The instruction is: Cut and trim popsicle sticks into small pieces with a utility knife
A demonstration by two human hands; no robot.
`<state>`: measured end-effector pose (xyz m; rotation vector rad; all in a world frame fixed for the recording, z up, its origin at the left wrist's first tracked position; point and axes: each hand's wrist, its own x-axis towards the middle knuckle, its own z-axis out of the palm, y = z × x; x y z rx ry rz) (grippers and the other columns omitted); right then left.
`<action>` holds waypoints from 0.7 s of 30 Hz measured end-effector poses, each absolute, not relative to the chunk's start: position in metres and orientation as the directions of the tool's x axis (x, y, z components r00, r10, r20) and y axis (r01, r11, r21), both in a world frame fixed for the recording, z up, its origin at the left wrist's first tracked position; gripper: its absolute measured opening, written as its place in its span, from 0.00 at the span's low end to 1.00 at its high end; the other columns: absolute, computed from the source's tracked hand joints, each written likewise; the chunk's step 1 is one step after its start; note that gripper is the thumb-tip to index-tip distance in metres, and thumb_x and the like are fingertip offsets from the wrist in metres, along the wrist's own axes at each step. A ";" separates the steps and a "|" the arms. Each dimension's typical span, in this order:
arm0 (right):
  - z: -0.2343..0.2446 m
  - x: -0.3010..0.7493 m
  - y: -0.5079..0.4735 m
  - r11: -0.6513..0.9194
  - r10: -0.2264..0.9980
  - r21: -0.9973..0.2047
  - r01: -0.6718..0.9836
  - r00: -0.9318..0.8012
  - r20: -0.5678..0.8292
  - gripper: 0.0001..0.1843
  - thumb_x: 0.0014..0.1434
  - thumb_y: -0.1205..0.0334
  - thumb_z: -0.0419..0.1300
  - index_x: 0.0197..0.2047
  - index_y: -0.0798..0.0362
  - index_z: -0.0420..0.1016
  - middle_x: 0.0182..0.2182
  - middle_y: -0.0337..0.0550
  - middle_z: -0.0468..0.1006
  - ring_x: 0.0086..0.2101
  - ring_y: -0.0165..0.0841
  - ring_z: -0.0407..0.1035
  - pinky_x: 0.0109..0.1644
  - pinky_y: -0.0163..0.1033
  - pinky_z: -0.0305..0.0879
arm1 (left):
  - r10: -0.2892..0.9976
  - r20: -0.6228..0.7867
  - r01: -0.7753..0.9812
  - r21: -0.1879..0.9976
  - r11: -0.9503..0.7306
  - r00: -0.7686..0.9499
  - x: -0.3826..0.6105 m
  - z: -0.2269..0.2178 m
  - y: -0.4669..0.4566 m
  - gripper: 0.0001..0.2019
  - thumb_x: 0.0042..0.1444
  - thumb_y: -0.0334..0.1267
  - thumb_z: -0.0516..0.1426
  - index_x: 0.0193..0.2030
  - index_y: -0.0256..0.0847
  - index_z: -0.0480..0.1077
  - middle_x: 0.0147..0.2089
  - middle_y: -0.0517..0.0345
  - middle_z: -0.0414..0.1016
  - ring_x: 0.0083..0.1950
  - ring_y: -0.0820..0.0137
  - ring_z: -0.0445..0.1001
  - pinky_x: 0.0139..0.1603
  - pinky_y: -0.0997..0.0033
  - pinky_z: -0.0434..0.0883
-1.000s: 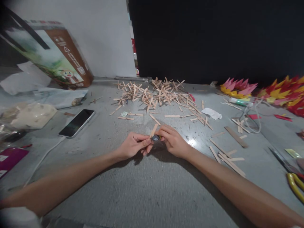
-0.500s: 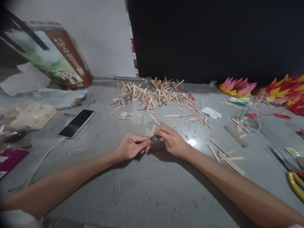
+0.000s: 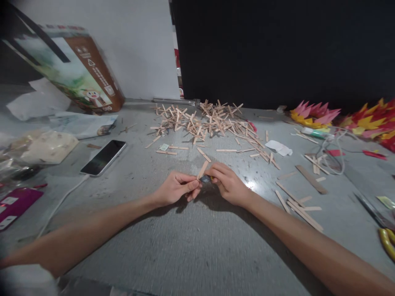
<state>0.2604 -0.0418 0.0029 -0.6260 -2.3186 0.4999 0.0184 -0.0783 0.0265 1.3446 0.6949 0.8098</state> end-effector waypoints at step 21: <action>0.008 0.259 -0.041 0.811 0.544 -0.517 0.274 -0.677 0.496 0.24 0.79 0.48 0.40 0.53 0.49 0.73 0.42 0.50 0.76 0.44 0.43 0.71 0.48 0.49 0.69 | 0.858 0.014 -0.023 1.000 -0.003 0.513 0.017 0.019 -0.081 0.26 0.64 0.61 0.61 0.37 0.35 0.78 0.25 0.59 0.72 0.23 0.77 0.64 0.25 0.76 0.63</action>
